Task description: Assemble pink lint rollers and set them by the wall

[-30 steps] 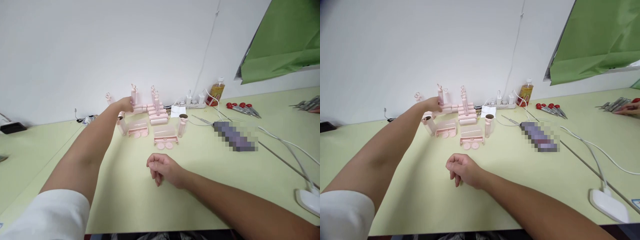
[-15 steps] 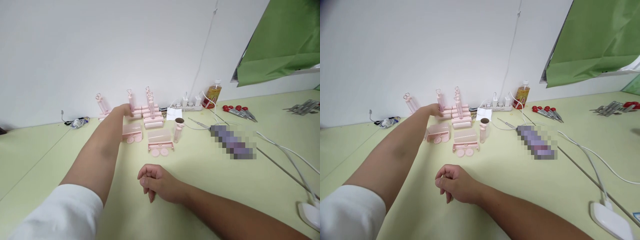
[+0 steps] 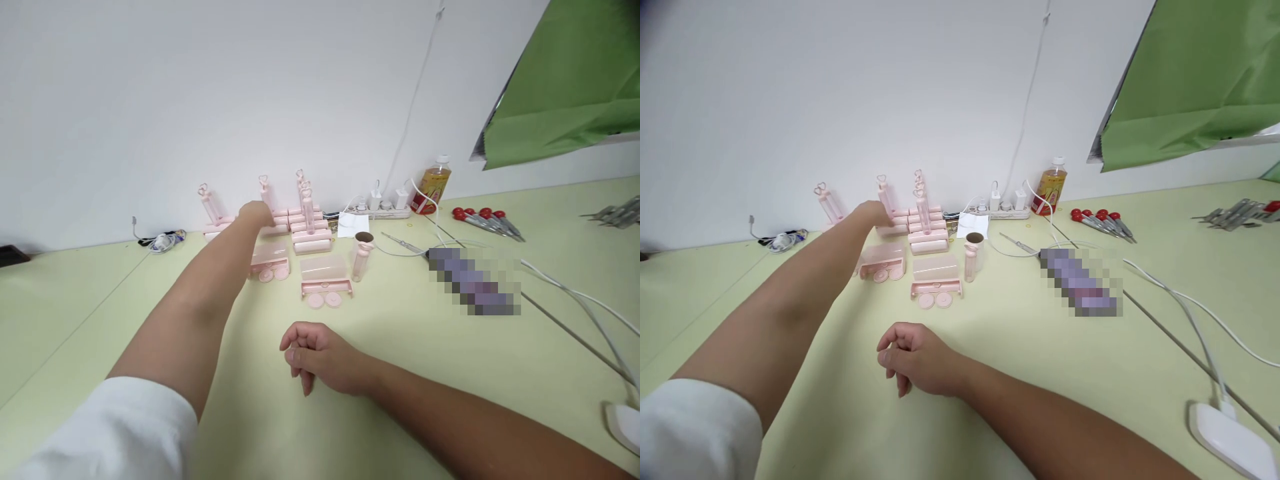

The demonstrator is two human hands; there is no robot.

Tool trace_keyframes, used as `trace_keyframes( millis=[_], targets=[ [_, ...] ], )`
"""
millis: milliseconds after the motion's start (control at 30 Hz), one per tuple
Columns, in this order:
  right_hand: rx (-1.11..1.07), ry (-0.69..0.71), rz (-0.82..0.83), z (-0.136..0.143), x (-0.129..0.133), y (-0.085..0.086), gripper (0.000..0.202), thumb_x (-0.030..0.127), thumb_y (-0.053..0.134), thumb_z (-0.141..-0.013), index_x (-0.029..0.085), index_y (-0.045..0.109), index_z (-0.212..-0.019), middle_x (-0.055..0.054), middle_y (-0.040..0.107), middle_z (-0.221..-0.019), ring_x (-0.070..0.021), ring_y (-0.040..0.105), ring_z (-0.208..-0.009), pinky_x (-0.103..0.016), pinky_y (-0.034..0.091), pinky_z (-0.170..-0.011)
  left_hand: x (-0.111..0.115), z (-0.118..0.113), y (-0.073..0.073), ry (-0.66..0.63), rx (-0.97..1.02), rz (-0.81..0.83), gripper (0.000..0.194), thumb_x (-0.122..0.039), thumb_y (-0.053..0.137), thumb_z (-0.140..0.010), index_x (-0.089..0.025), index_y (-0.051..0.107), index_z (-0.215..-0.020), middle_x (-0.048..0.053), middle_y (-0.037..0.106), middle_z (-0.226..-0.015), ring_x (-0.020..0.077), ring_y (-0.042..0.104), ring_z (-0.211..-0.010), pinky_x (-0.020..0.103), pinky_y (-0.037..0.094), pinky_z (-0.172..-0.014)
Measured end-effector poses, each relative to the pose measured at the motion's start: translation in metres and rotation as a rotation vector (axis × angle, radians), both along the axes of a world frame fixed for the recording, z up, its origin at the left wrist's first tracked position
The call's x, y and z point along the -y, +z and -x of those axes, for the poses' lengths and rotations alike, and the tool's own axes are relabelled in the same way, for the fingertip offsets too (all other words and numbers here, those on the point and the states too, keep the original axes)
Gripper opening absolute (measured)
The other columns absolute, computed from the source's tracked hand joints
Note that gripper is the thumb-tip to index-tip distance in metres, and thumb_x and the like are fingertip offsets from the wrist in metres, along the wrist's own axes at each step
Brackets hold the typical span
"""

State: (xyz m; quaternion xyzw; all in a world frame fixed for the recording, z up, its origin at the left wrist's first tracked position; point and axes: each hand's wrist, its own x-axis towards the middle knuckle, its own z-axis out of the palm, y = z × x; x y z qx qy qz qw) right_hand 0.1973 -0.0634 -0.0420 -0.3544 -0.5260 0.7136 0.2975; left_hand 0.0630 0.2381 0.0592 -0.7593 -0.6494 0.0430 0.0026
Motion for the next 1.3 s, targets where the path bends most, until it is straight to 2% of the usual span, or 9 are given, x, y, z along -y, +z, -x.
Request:
trace_keyframes(
  millis=[133,333,500,700,833,1000,1067,1167,1300],
  targets=[
    [0.021,0.012,-0.017,0.0,-0.001,0.0,0.01,0.027,0.058,-0.084,0.019,0.056,-0.088,0.004,0.058,-0.069,-0.0077,0.056,-0.046,-0.022,0.046,-0.048,0.037,-0.023,0.026,0.006,-0.045,-0.081,0.057,-0.053,0.067,-0.069,-0.015,0.064,-0.111,0.017,0.065,-0.114,0.0328,0.06,-0.103,0.037,0.049,-0.082],
    [0.082,0.025,-0.078,0.001,-0.001,-0.002,0.01,0.028,0.056,-0.085,0.019,0.055,-0.088,0.004,0.059,-0.07,-0.0076,0.057,-0.046,-0.022,0.045,-0.051,0.119,-0.03,0.065,-0.188,0.085,-0.028,0.034,-0.048,0.06,-0.077,-0.018,0.067,-0.091,0.009,0.069,-0.091,0.0236,0.064,-0.081,0.032,0.049,-0.069],
    [0.087,0.023,-0.122,0.003,-0.002,-0.005,0.012,0.029,0.056,-0.086,0.018,0.055,-0.09,0.004,0.057,-0.069,-0.0069,0.055,-0.046,-0.021,0.044,-0.052,0.161,-0.039,0.071,-0.42,0.272,-0.061,0.019,-0.031,0.057,-0.081,-0.018,0.068,-0.09,0.007,0.069,-0.089,0.0219,0.063,-0.08,0.03,0.047,-0.068],
    [0.073,0.003,-0.143,0.003,-0.003,-0.004,0.013,0.029,0.058,-0.084,0.018,0.055,-0.088,0.004,0.054,-0.07,-0.0063,0.052,-0.048,-0.022,0.048,-0.051,0.142,-0.083,0.041,-0.771,0.184,-0.063,0.038,-0.017,0.048,-0.082,-0.023,0.066,-0.114,0.006,0.067,-0.112,0.0209,0.061,-0.092,0.03,0.045,-0.076],
    [0.076,-0.001,-0.167,0.003,-0.004,-0.004,0.015,0.031,0.059,-0.083,0.018,0.055,-0.089,0.004,0.054,-0.07,-0.0067,0.052,-0.048,-0.022,0.048,-0.051,0.119,-0.103,0.012,-0.815,0.115,0.043,0.048,-0.014,0.049,-0.078,-0.028,0.063,-0.121,0.005,0.066,-0.114,0.0201,0.062,-0.091,0.028,0.044,-0.071],
    [0.099,0.008,-0.178,0.003,-0.003,-0.004,0.015,0.031,0.059,-0.083,0.019,0.056,-0.089,0.004,0.054,-0.072,-0.0073,0.052,-0.05,-0.024,0.048,-0.052,0.114,-0.11,-0.009,-0.874,0.184,0.004,0.022,-0.026,0.053,-0.08,-0.023,0.069,-0.094,0.004,0.069,-0.091,0.0201,0.061,-0.08,0.029,0.041,-0.065],
    [0.136,-0.011,-0.226,0.003,-0.002,-0.003,0.015,0.032,0.059,-0.083,0.019,0.056,-0.088,0.004,0.052,-0.07,-0.0073,0.048,-0.05,-0.022,0.044,-0.05,0.114,-0.108,-0.007,-0.851,0.206,-0.031,0.018,-0.029,0.051,-0.083,-0.02,0.067,-0.083,0.005,0.068,-0.083,0.0204,0.06,-0.076,0.03,0.041,-0.065],
    [0.318,-0.076,-0.408,-0.001,-0.003,0.001,0.012,0.031,0.056,-0.085,0.019,0.057,-0.086,0.004,0.051,-0.065,-0.0083,0.044,-0.052,-0.021,0.034,-0.049,0.112,-0.097,0.009,-0.768,0.307,-0.132,0.022,-0.03,0.043,-0.089,-0.018,0.061,-0.09,0.007,0.066,-0.088,0.0211,0.06,-0.081,0.032,0.043,-0.07],
    [0.738,-0.27,-0.706,-0.012,-0.011,0.014,0.013,0.027,0.05,-0.086,0.019,0.06,-0.088,-0.002,0.063,-0.076,-0.0138,0.053,-0.066,-0.025,0.03,-0.055,0.122,-0.064,0.035,-0.499,0.776,-0.292,0.023,-0.04,0.041,-0.092,-0.019,0.05,-0.096,0.004,0.061,-0.091,0.0168,0.058,-0.082,0.031,0.049,-0.073]
  ],
)
